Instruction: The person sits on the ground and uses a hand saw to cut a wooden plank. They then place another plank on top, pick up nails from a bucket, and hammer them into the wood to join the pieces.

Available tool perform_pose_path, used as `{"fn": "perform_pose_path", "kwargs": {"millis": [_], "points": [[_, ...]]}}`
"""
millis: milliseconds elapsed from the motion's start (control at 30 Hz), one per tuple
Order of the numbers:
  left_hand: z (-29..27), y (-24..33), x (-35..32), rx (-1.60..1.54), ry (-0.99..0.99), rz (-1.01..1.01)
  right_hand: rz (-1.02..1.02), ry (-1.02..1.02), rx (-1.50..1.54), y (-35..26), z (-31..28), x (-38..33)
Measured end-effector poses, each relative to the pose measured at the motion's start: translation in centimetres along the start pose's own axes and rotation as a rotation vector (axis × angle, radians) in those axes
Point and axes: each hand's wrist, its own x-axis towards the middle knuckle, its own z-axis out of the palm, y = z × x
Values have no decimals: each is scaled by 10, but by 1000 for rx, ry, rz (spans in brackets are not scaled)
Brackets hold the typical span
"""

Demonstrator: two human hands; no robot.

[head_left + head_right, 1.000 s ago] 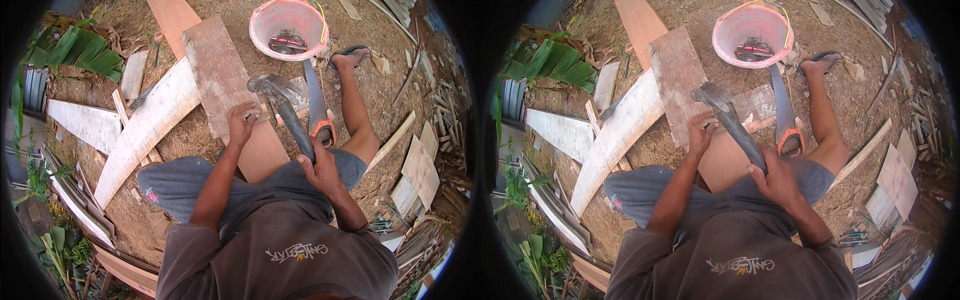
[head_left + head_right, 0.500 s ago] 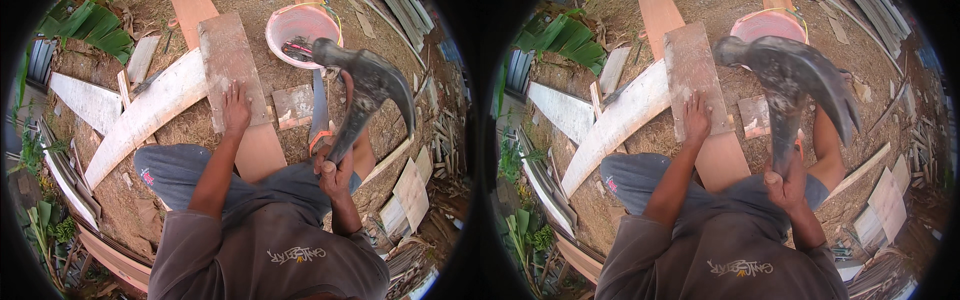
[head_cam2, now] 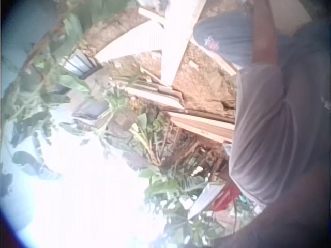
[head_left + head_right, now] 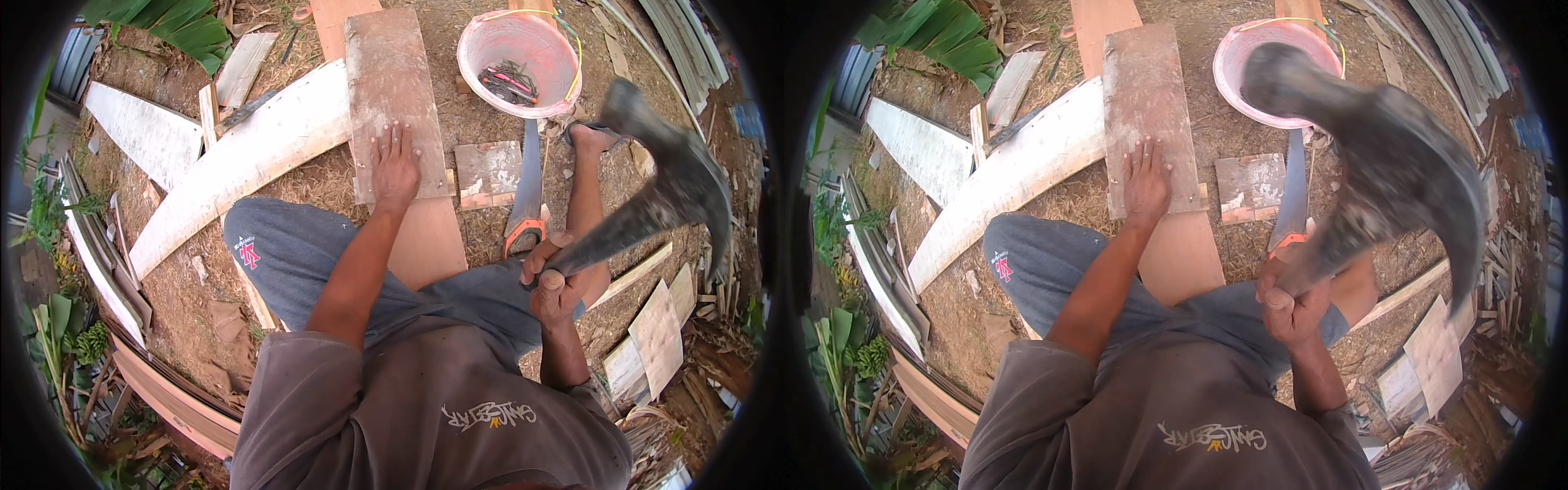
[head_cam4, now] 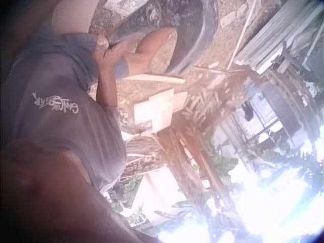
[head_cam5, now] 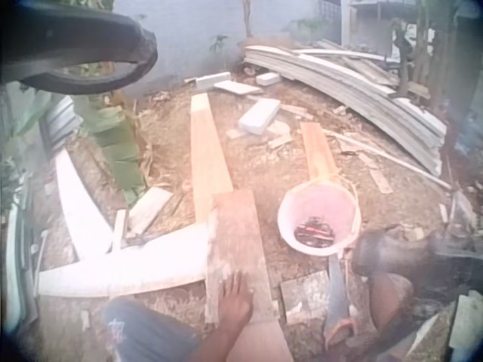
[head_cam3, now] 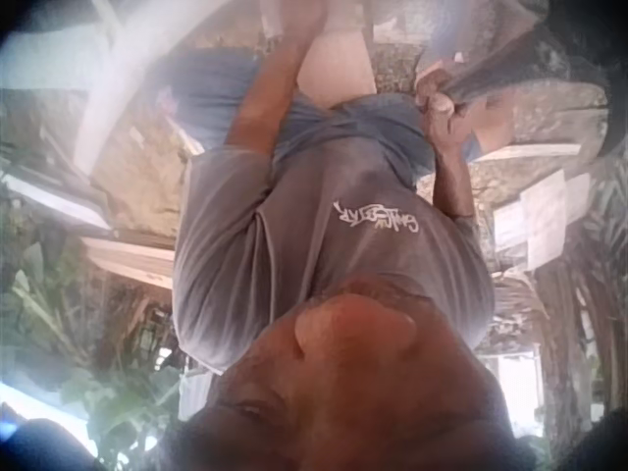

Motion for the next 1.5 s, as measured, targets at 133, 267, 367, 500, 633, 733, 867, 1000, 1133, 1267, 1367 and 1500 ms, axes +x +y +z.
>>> {"fn": "perform_pose_path", "kwargs": {"millis": [133, 267, 367, 500, 633, 733, 867, 1000, 1133, 1267, 1367, 1500], "points": [[0, 1, 0, 28, -9, -8, 18, -110, -461, 29, 9, -14], [1, 2, -3, 13, -15, -12, 776, -375, -667, 36, 7, -19], [1, 1, -3, 16, -22, -15, 501, -217, -392, 13, 2, -1], [2, -1, -1, 8, 38, -3, -43, 100, 231, -2, 4, 12], [1, 1, 1, 18, 10, -21, 158, -20, -343, 28, 9, -9], [-1, 3, -1, 27, -20, -22, 660, -270, -535, 43, 5, -19], [0, 2, -2, 44, -8, -19, 676, -241, -375, 17, -5, -1], [3, 0, 0, 55, 37, -6, 127, 136, 129, -3, -4, 11], [0, 1, 1, 46, 27, -14, -28, 28, -31, 46, 6, -11], [-4, 4, -3, 10, -31, -33, 488, -400, -797, 72, -6, -22], [-3, 3, -4, 13, -33, -50, 428, -295, -644, 44, -18, -14], [1, 1, 0, 62, 40, -21, 37, 50, 70, 22, -14, -7]]}}
